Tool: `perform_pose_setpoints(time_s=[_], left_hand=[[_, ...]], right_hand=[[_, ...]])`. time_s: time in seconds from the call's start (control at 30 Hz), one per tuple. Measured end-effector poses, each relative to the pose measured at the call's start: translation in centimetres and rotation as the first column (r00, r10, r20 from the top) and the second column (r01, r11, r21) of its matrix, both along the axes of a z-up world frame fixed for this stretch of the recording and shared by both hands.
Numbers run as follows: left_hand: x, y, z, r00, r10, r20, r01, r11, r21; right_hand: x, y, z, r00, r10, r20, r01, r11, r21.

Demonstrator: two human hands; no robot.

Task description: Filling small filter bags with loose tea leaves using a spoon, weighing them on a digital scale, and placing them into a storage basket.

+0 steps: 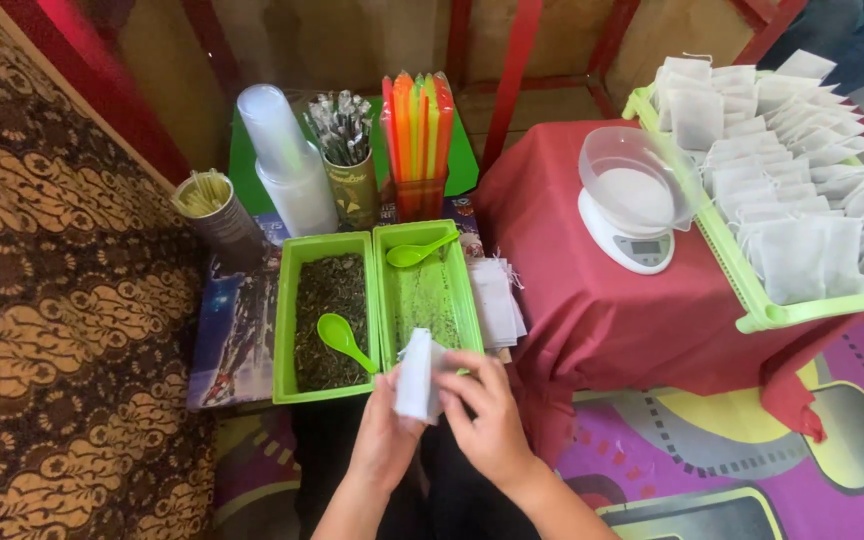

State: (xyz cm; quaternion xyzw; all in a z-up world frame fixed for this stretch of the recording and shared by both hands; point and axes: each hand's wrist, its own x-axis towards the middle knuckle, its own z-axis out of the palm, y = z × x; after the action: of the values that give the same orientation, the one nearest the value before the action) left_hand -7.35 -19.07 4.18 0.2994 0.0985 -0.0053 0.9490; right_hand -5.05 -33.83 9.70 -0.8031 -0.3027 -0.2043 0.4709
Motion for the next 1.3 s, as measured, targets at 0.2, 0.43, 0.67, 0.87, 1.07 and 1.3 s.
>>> perform_pose_setpoints(time_s=[0.2, 0.43, 0.67, 0.87, 1.07, 1.3], left_hand=[[-0.5, -0.7, 1.2, 0.939, -0.266, 0.22, 0.216, 0.949, 0.227], [1.0, -1.2, 0.7, 0.993, -0.102, -0.061, 0.115, 0.954, 0.277], [3.2, -1.7, 4.3, 0.996, 0.006, -0.09, 0.029, 0.927, 0.374], [4.4, -2.5, 4.2, 0.995, 0.032, -0.095, -0.001, 0.949, 0.314], [4.2, -3.1, 5.1, 0.925, -0.311, 0.219, 0.239, 0.923, 0.301], [4.0, -3.3, 6.7, 0.819, -0.426, 0.385, 0.253, 0.87, 0.424]], right_hand=[[1.1, -0.6, -1.0, 0.834, 0.037, -0.55, 0.056, 0.987, 0.151], [1.2, -2.2, -0.9, 0.883, 0.071, -0.463, 0.073, 0.955, 0.286], [1.8, -3.0, -1.6, 0.901, 0.094, -0.424, 0.089, 0.916, 0.391], [1.7, -2.8, -1.2, 0.982, -0.121, -0.145, 0.136, 0.986, 0.099], [1.9, -2.6, -0.6, 0.94, 0.014, -0.341, -0.001, 0.999, 0.039], [7.1, -6.0, -2.6, 0.854, 0.025, -0.519, 0.166, 0.933, 0.319]])
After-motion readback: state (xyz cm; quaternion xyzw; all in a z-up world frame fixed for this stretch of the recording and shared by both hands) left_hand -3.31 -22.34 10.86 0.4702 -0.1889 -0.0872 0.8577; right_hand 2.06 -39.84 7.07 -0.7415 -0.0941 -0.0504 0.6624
